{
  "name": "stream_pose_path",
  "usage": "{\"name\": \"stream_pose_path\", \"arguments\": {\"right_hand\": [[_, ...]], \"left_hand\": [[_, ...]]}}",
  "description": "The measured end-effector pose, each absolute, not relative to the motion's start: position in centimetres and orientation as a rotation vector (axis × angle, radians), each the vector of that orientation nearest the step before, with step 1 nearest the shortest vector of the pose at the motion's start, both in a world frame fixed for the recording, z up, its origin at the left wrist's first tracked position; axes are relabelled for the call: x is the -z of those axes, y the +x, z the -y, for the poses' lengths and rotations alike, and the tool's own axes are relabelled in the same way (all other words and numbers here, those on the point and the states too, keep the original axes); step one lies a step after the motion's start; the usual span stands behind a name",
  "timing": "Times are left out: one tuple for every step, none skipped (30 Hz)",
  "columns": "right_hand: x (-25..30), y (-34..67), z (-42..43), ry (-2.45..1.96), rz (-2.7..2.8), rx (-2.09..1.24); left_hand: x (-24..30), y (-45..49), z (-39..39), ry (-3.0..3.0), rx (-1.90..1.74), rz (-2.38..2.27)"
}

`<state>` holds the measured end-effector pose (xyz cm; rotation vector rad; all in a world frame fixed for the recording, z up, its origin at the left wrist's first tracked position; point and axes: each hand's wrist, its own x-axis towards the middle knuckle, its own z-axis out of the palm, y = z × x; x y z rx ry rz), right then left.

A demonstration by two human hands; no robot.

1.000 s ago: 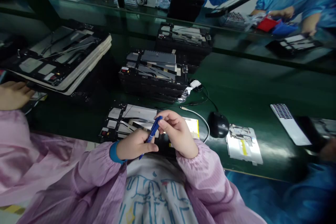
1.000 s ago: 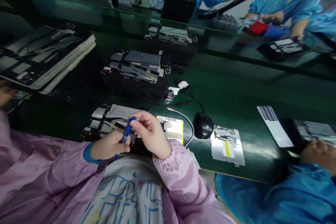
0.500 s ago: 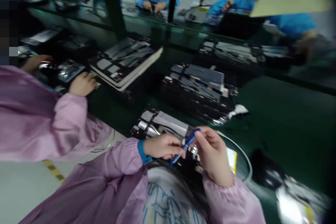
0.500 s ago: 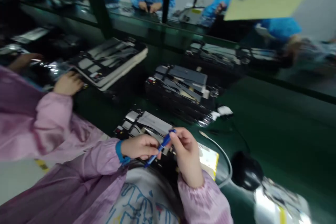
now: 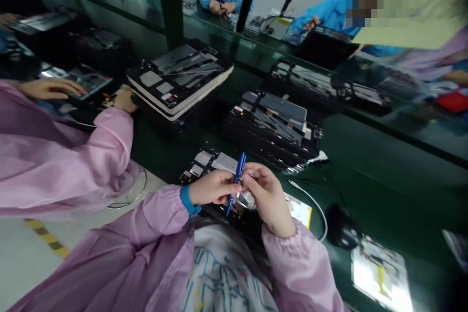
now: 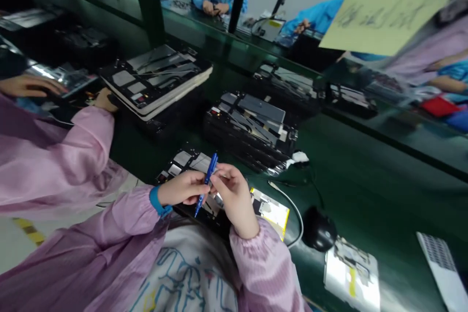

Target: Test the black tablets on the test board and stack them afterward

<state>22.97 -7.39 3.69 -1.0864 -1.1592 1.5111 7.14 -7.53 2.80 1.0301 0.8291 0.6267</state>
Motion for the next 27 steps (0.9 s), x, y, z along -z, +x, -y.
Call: {"name": "stream_pose_path", "arguments": {"right_hand": [[-3.5,22.8,7.3,-1.091,1.137,-1.515],[-3.2,22.7,7.2,-1.093,1.115,-1.514],[-3.0,22.6,7.2,-1.093,1.098,-1.513],[-2.7,22.4,7.3,-1.088,1.086,-1.513],[-2.5,22.3,7.3,-1.077,1.077,-1.518],[-2.2,22.3,7.4,-1.065,1.070,-1.524],[-2.1,22.2,7.4,-1.051,1.062,-1.531],[-2.0,22.2,7.5,-1.037,1.052,-1.534],[-2.0,22.2,7.5,-1.023,1.041,-1.534],[-2.0,22.2,7.6,-1.008,1.031,-1.530],[-2.1,22.2,7.6,-0.994,1.022,-1.521],[-2.3,22.2,7.7,-0.981,1.015,-1.512],[-2.4,22.1,7.8,-0.972,1.013,-1.507],[-2.4,22.1,7.9,-0.964,1.016,-1.505],[-2.5,21.9,8.0,-0.957,1.024,-1.504],[-2.5,21.8,8.2,-0.949,1.037,-1.495],[-2.4,21.6,8.4,-0.944,1.055,-1.468],[-2.4,21.4,8.6,-0.944,1.085,-1.417],[-2.4,21.2,8.9,-0.950,1.127,-1.338],[-2.5,21.1,9.2,-0.960,1.189,-1.238],[-2.6,21.0,9.5,-0.973,1.268,-1.128],[-2.9,21.0,9.9,-0.980,1.361,-1.016],[-3.2,21.1,10.2,-0.975,1.453,-0.904],[-3.6,21.2,10.6,-0.956,1.533,-0.800],[-3.9,21.3,11.0,-0.927,1.595,-0.709],[-4.3,21.5,11.4,-0.889,1.637,-0.635],[-4.6,21.7,11.9,-0.848,1.661,-0.582]], "left_hand": [[-2.9,7.1,7.4,1.044,-0.622,-0.833],[-2.9,7.1,7.3,1.062,-0.612,-0.841],[-3.0,7.1,7.3,1.084,-0.599,-0.853],[-3.1,7.1,7.2,1.106,-0.586,-0.867],[-3.1,7.1,7.3,1.126,-0.574,-0.882],[-3.2,7.1,7.3,1.146,-0.568,-0.897],[-3.2,7.1,7.3,1.165,-0.567,-0.911],[-3.2,7.1,7.4,1.184,-0.571,-0.920],[-3.3,7.1,7.4,1.203,-0.575,-0.924],[-3.3,7.1,7.5,1.222,-0.579,-0.923],[-3.3,7.1,7.6,1.245,-0.583,-0.921],[-3.3,7.1,7.6,1.271,-0.590,-0.918],[-3.4,7.1,7.7,1.303,-0.600,-0.918],[-3.4,7.1,7.8,1.341,-0.611,-0.922],[-3.3,7.0,8.0,1.386,-0.621,-0.929],[-3.3,6.9,8.1,1.438,-0.627,-0.938],[-3.2,6.8,8.2,1.490,-0.630,-0.952],[-3.1,6.7,8.3,1.544,-0.632,-0.970],[-2.9,6.5,8.4,1.597,-0.635,-0.991],[-2.8,6.3,8.6,1.649,-0.644,-1.013],[-2.6,6.1,8.7,1.705,-0.655,-1.030],[-2.6,6.0,8.9,1.767,-0.672,-1.036],[-2.6,5.8,9.1,1.839,-0.700,-1.023],[-2.6,5.7,9.2,1.915,-0.738,-0.986],[-2.7,5.6,9.4,1.989,-0.789,-0.932],[-2.9,5.6,9.6,2.053,-0.848,-0.863],[-3.1,5.6,9.8,2.102,-0.907,-0.790]]}}
